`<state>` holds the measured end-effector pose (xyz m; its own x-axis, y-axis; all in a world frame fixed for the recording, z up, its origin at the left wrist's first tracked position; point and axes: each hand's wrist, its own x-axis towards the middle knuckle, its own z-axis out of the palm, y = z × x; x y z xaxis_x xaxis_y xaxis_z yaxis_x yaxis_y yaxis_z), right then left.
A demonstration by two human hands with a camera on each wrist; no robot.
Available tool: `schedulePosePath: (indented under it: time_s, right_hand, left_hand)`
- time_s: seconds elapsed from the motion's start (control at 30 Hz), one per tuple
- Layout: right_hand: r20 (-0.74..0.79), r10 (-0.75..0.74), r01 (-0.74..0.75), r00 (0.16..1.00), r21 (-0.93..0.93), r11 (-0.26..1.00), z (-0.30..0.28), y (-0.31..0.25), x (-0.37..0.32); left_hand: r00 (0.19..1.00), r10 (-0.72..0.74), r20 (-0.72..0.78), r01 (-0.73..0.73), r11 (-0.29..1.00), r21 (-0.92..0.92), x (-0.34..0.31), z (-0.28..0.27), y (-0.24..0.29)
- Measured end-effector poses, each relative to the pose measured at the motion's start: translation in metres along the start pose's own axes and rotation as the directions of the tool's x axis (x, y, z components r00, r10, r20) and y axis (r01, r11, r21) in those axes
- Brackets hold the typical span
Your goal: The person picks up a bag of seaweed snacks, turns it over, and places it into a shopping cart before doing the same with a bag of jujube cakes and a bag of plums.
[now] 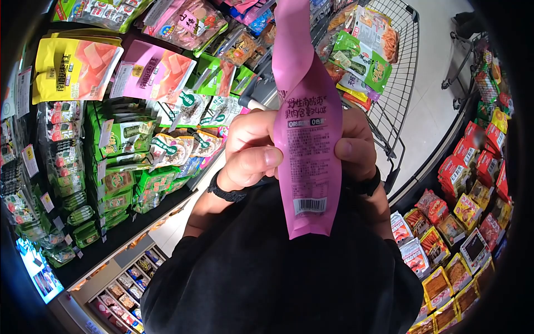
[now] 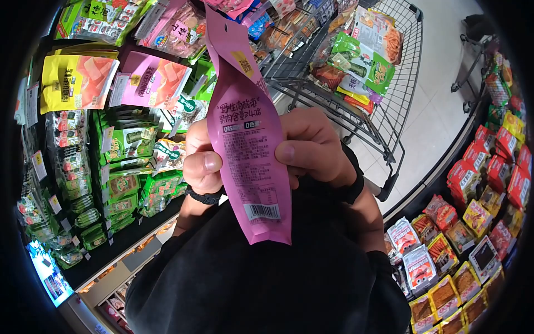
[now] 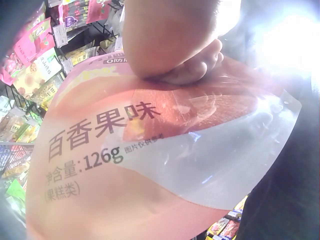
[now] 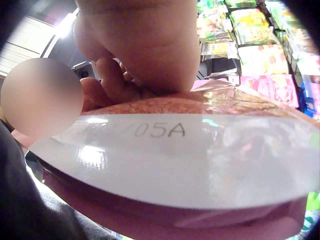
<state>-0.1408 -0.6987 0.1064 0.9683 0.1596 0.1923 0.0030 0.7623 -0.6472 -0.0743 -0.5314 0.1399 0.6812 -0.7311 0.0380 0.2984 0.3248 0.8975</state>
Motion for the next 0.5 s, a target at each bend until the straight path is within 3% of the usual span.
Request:
schedulePosePath:
  time_s: [0.5]
  right_hand:
    - [0.027, -0.025, 0.025, 0.999, 0.009, 1.0, -0.0048, 0.0029, 0.0026]
  left_hand:
    - [0.999, -0.04, -0.021, 0.04, 0.999, -0.009, 0.0009, -0.0008, 0.0003]
